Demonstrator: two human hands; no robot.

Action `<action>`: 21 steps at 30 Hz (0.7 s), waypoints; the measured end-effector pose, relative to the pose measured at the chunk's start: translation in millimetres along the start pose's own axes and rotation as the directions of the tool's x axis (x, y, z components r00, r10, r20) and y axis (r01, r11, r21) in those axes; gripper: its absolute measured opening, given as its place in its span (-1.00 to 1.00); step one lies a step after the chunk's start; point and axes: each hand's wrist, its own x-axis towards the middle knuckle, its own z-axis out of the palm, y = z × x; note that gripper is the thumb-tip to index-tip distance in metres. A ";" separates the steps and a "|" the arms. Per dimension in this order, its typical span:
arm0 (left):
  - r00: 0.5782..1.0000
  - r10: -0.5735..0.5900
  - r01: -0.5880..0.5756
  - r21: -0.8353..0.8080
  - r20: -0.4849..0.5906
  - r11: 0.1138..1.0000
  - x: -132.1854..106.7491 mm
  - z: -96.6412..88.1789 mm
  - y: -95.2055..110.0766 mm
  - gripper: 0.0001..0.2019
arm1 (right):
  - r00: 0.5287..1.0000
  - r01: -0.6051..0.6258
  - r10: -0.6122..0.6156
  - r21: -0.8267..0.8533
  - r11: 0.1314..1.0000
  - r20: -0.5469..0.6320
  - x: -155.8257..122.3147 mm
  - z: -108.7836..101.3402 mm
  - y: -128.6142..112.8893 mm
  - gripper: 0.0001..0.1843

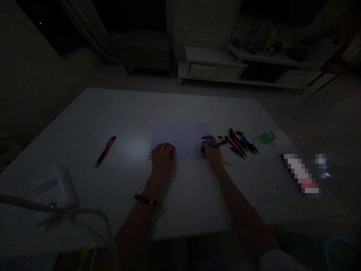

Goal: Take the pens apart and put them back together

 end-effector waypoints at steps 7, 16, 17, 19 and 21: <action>0.999 0.024 -0.024 -0.001 -0.035 1.000 1.4 -2.0 -1.4 -0.79 | 0.992 0.122 -0.116 -0.114 0.986 0.054 -8.9 -18.9 -12.2 -0.46; 0.969 -0.053 0.032 -0.090 -0.242 0.995 -23.8 -43.3 -4.2 -0.73 | 0.983 0.169 -0.157 -0.833 0.526 0.100 14.1 -132.2 -13.9 -0.49; 0.961 -0.101 0.076 -0.106 -0.256 0.991 -32.3 -51.9 -9.9 -0.72 | 0.987 0.152 -0.121 -0.876 0.457 0.108 19.1 -141.5 -14.1 -0.49; 0.937 -0.217 0.195 -0.106 -0.273 0.975 -50.5 -67.5 -25.9 -0.72 | 0.989 0.143 -0.074 -0.920 0.365 0.125 27.5 -153.4 -13.0 -0.50; 0.903 -0.313 0.307 -0.068 -0.294 0.949 -67.2 -80.1 -44.8 -0.72 | 0.986 0.166 -0.064 -0.930 0.329 0.153 32.5 -157.6 -10.1 -0.51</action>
